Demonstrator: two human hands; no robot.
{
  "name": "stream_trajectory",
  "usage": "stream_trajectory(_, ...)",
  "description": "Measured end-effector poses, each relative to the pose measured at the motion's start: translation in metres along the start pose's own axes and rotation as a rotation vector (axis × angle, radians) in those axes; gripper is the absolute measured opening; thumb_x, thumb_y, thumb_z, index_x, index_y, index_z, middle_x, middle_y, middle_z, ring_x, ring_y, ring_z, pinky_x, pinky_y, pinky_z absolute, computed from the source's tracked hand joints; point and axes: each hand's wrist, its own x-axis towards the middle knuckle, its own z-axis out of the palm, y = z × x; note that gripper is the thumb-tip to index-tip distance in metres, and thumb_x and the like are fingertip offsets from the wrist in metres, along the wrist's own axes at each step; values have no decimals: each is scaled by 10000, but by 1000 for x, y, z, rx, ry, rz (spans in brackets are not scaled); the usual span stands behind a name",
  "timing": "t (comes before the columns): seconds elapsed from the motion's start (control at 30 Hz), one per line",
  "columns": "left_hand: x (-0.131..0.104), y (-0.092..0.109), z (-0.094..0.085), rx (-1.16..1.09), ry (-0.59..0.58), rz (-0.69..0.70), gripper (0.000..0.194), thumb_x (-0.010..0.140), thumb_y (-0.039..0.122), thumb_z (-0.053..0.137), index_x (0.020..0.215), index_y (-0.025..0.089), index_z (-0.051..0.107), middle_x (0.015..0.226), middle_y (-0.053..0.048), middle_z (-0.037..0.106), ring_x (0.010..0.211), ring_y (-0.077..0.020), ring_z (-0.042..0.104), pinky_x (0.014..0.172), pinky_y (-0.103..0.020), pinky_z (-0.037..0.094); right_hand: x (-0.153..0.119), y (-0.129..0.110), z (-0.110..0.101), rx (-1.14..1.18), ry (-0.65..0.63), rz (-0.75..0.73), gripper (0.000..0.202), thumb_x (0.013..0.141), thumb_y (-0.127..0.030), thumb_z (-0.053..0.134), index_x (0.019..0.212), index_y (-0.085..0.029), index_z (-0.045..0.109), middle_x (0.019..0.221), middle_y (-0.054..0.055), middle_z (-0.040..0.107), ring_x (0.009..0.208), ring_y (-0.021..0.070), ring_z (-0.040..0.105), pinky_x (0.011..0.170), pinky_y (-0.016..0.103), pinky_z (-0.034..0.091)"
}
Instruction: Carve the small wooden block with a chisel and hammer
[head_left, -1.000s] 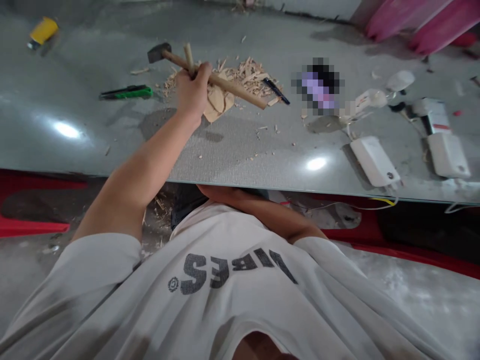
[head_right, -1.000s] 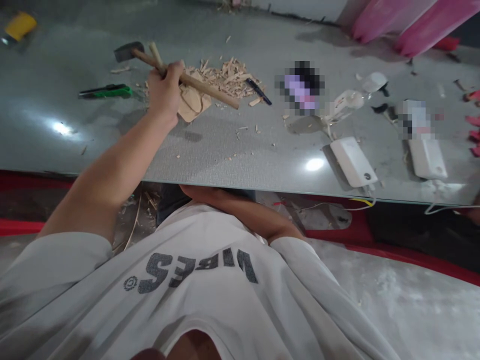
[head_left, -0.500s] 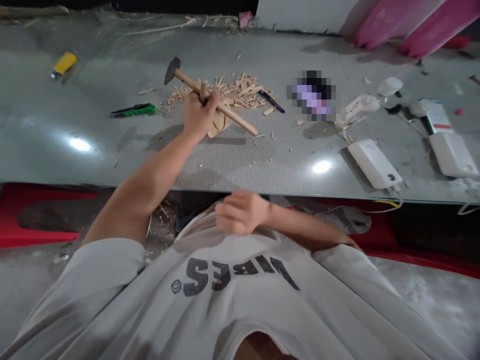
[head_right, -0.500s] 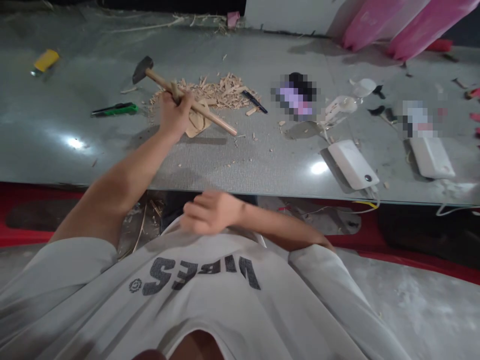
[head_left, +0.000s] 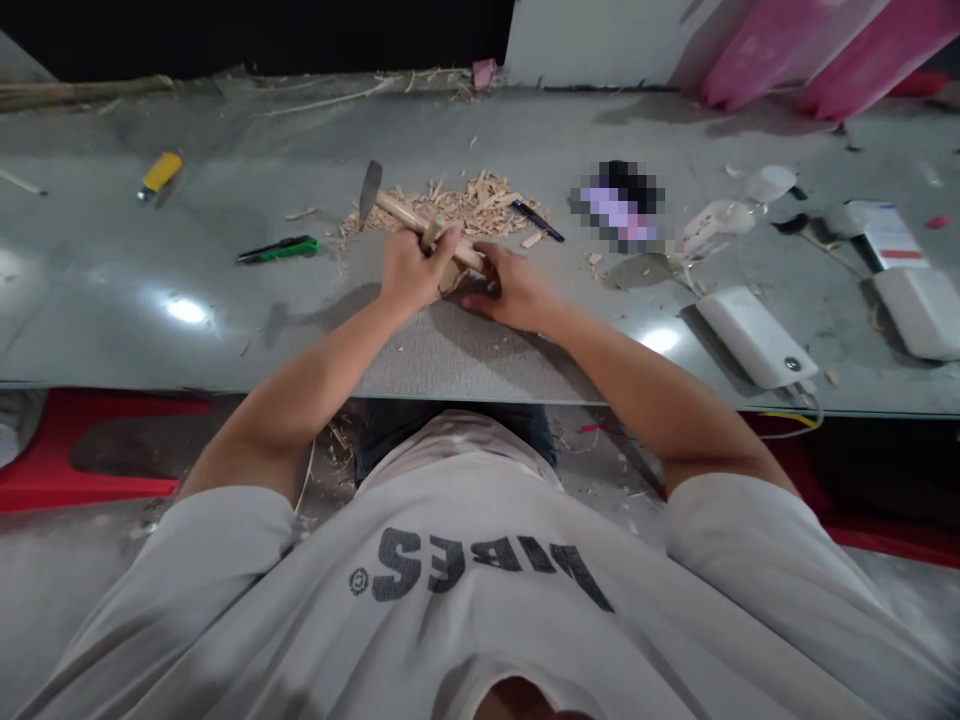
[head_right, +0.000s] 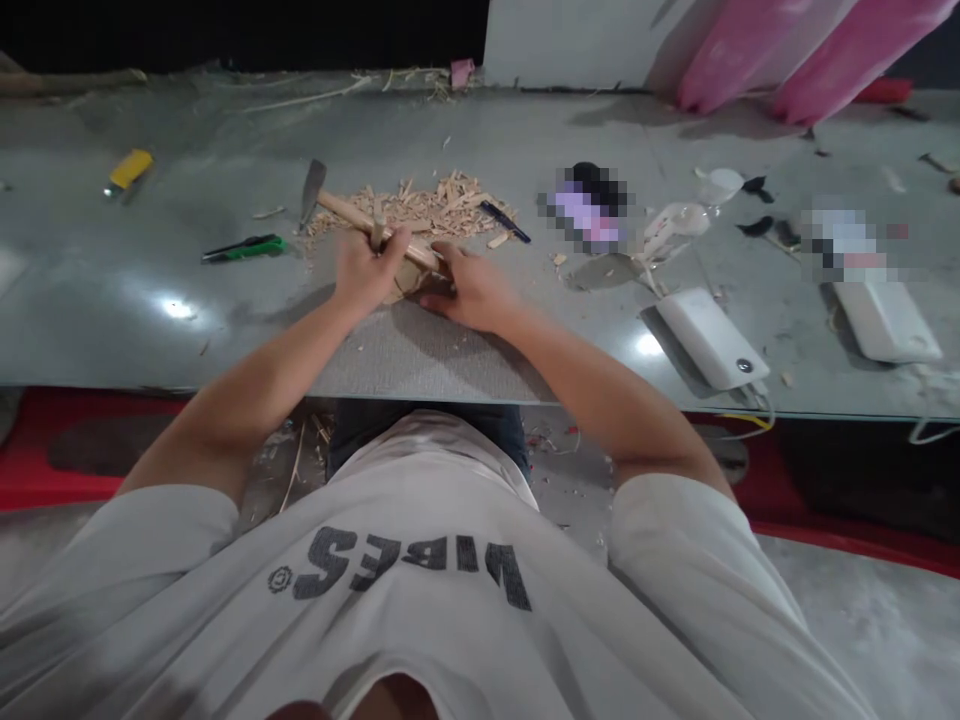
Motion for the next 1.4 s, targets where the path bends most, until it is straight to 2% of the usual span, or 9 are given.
stream_trajectory(0.1,-5,5,4,-71,-52,-44,687,1129,838,940,803,298,666,746,-20,597,852,-276,712,786,-393,537,7,-7,15,-52,48,84,715,1135,-326,707,1838,-209,645,1411,195,918,1286,448,871,1101,564,682)
stream_trajectory(0.27,-1,1,18,-385,-23,-194,779,1218,984,723,848,300,676,745,-16,574,720,-218,614,598,-358,474,13,2,4,-98,112,185,238,1194,-429,757,1325,-262,865,1209,176,916,1127,408,837,964,488,620)
stream_trajectory(0.47,-5,-5,26,-625,-39,-105,927,1102,1197,568,1012,325,867,767,-35,566,644,-226,577,493,-334,354,9,1,8,13,239,219,377,1167,-659,881,1101,-292,824,989,137,856,988,373,786,876,467,570)
stream_trajectory(0.67,-8,9,17,-712,-60,-100,873,1112,1182,603,1036,337,807,739,-1,505,634,-198,540,502,-320,312,3,-15,3,78,238,293,322,1165,-576,916,1102,-287,787,966,120,825,992,380,786,875,476,564)
stream_trajectory(0.8,-9,14,15,-726,-78,-135,710,1124,1060,764,1153,352,818,860,-32,646,678,-217,508,537,-365,255,0,-18,0,136,228,309,376,1164,-532,895,961,-298,682,892,81,721,911,336,719,869,474,553)
stream_trajectory(0.93,-3,-1,22,-864,-105,-44,740,911,1099,941,1249,456,799,1070,4,836,684,-203,355,573,-408,184,-1,-13,-1,260,272,295,478,1214,-613,799,907,-303,602,818,39,574,855,285,623,832,461,554)
stream_trajectory(1.0,-1,-8,23,-911,-152,-29,751,954,1152,842,1258,466,802,1095,3,865,684,-221,276,580,-451,167,-1,-9,-3,322,308,296,509,1232,-643,766,900,-305,580,802,31,517,862,279,593,820,459,561)
stream_trajectory(1.17,-5,-1,25,-926,-203,-41,1082,1001,1305,215,1037,393,797,976,-53,833,682,-232,252,619,-479,160,3,-8,-3,380,293,353,541,1148,-727,889,930,-300,639,809,35,538,900,298,616,838,481,604)
stream_trajectory(1.4,-6,25,13,-971,-197,-191,1124,996,1272,82,993,351,727,814,-25,664,641,-199,254,600,-443,177,20,-17,9,341,245,336,501,1069,-669,1015,1060,-312,663,923,29,658,929,292,661,891,469,616)
